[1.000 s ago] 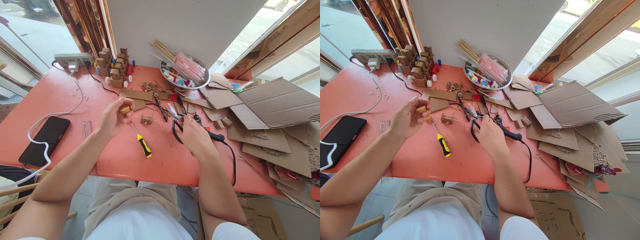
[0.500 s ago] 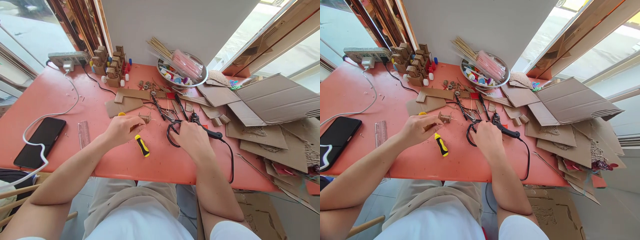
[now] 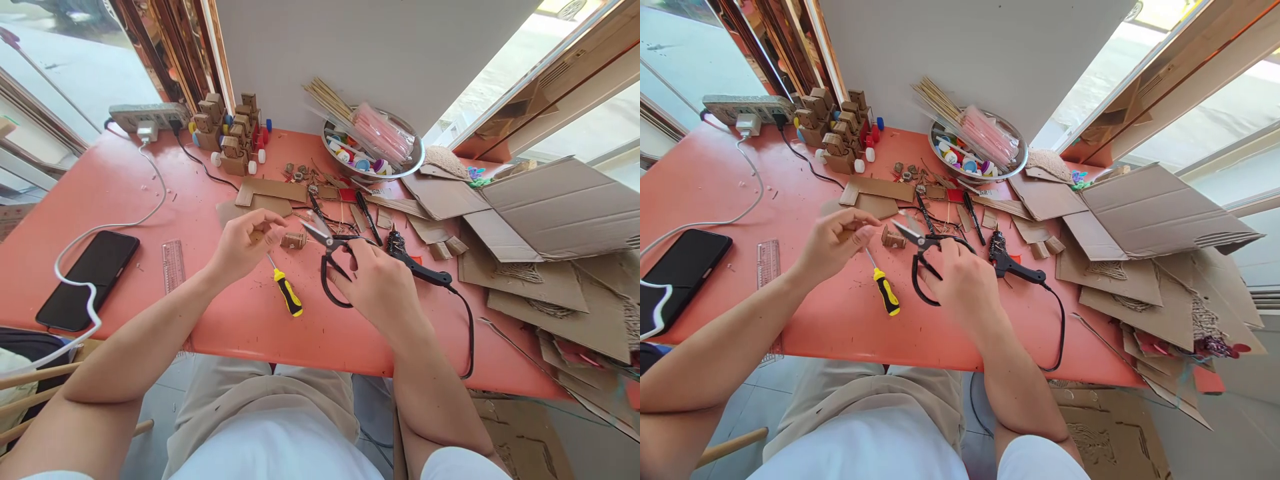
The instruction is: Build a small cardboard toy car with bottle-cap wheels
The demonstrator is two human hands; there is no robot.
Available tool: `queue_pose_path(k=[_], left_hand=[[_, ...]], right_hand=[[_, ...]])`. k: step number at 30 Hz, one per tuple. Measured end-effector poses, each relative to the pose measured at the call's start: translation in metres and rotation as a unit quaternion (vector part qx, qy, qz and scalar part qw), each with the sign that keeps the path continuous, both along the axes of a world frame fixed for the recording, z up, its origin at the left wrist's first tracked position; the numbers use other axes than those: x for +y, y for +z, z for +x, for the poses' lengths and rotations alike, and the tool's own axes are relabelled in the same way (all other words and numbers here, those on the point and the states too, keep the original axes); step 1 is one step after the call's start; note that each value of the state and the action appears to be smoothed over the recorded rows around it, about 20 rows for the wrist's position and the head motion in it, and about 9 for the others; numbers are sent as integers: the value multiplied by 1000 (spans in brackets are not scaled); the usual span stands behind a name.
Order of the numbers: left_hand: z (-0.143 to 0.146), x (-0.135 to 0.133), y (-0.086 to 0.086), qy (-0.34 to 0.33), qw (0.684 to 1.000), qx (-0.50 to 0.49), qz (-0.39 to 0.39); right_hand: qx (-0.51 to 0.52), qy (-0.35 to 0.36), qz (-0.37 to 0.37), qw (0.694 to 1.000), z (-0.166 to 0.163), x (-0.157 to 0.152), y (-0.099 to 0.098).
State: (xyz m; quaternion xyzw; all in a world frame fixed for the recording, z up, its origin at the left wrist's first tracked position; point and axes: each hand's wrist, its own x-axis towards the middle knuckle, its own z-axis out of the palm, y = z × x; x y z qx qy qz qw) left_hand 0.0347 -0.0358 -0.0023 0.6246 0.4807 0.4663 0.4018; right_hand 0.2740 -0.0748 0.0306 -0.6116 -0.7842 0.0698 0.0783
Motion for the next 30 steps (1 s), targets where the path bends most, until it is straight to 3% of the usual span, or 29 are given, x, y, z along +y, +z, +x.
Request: queue_pose_path(k=[3, 8, 13, 16, 19, 21, 23, 30], left_hand=[[0, 3, 5, -9, 994, -95, -56], [-2, 4, 12, -48, 991, -80, -93], [-11, 10, 10, 12, 996, -59, -63], [-21, 15, 10, 22, 999, -21, -44], [-30, 15, 16, -117, 989, 64, -69], [-33, 12, 20, -250, 956, 120, -97], [-32, 8, 21, -310, 933, 152, -102], [-14, 0, -1, -208, 945, 240, -85]], right_hand=[[3, 81, 28, 996, -3, -5, -7], [9, 128, 28, 991, -9, -6, -10], [48, 86, 14, 995, 0, 1, -10], [50, -16, 57, 997, 6, 8, -16], [26, -96, 45, 994, 9, 14, -17], [9, -111, -6, 994, 8, 17, -12], [-5, -120, -43, 992, 7, 18, -7], [6, -78, -33, 996, 7, 16, -10]])
